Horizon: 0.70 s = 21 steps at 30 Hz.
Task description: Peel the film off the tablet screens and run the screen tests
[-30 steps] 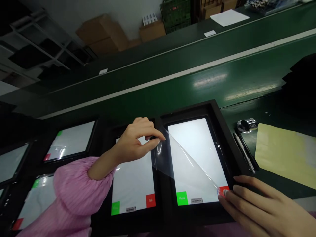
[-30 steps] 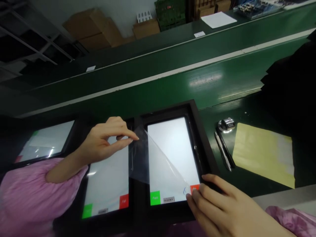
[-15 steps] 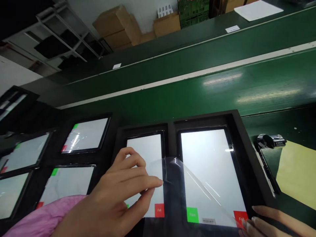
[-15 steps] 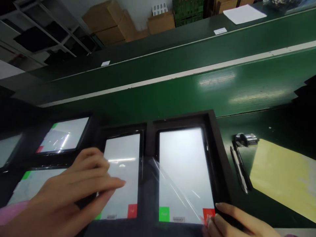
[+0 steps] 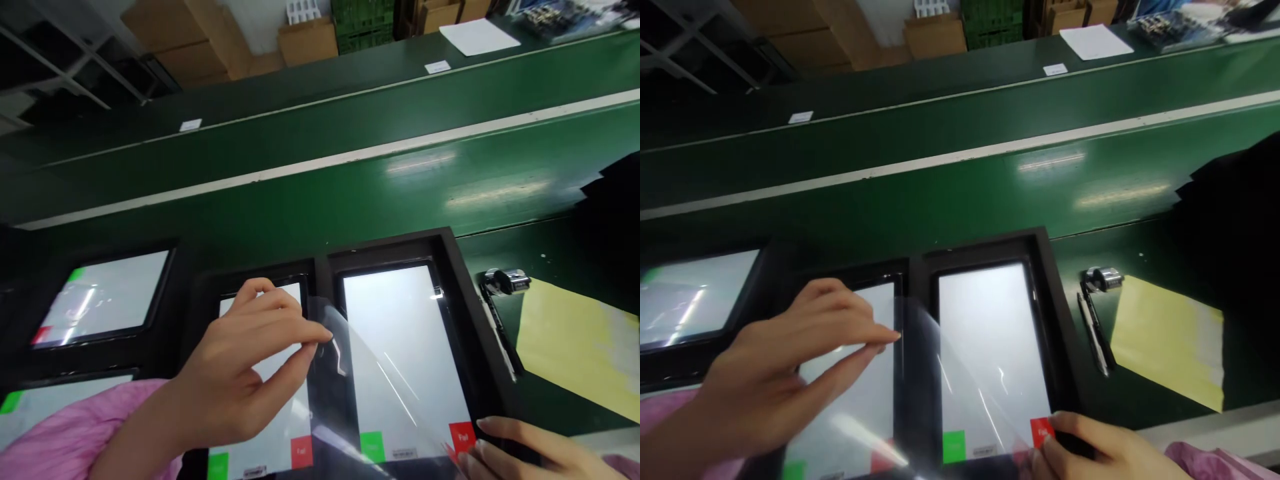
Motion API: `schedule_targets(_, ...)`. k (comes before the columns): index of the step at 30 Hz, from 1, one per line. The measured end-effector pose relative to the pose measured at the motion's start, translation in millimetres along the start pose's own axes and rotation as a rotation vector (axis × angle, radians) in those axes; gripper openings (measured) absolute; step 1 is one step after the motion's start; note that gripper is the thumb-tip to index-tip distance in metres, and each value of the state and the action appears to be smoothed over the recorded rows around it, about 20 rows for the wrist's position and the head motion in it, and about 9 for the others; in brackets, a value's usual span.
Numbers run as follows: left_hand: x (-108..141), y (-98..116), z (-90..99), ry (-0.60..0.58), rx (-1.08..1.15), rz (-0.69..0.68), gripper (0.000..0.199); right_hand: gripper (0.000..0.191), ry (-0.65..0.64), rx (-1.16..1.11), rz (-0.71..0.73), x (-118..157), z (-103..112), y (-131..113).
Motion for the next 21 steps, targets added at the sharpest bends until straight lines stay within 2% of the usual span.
schedule_targets(2,-5,-8,-8.5,-0.001,0.049,0.000,0.024,0.033,-0.035,0.036,-0.016,-8,0,15)
schedule_targets(4,-11,-16,-25.4,-0.064,0.042,0.027,0.035,0.038,-0.042,0.046,-0.021,-18,1,30)
schedule_targets(6,-17,-19,-45.0,-0.132,-0.084,-0.005,0.046,0.039,-0.040,0.045,-0.023,-29,1,40)
schedule_targets(8,-23,-17,-58.8,-0.144,-0.252,-0.103,0.050,0.036,-0.030,0.040,-0.026,-44,2,46)
schedule_targets(11,-25,-17,-60.0,-0.131,-0.346,-0.212,0.047,0.020,0.068,0.004,0.017,-70,8,53)
schedule_targets(13,-22,-26,-42.8,-0.105,-0.304,-0.165,0.043,0.013,0.186,-0.016,0.036,-87,13,68)
schedule_targets(14,-18,-33,-30.5,-0.089,-0.278,-0.112,0.039,0.015,0.235,0.002,-0.013,-94,14,80)
schedule_targets(16,-9,-51,-5.5,-0.071,-0.292,0.088,0.037,0.023,0.252,0.012,-0.227,-107,10,113)
schedule_targets(17,-3,-63,2.9,-0.110,-0.335,0.251,0.040,0.027,0.214,0.005,-0.359,-110,4,130)
schedule_targets(19,15,-87,10.9,-0.253,-0.420,0.667,0.046,0.027,0.104,-0.011,-0.593,-113,-8,152)
schedule_targets(21,34,-97,9.9,-0.354,-0.434,0.988,0.053,0.023,0.010,0.019,-0.737,-114,-15,158)
Point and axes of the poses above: each hand's wrist, its own x-axis away from the middle knuckle, its own z-axis out of the back of the hand, y = z × x, the point moved 7 cm from there along -x, towards the middle knuckle, and after that the axes turned 4 degrees about -y, right-handed, at the moved point
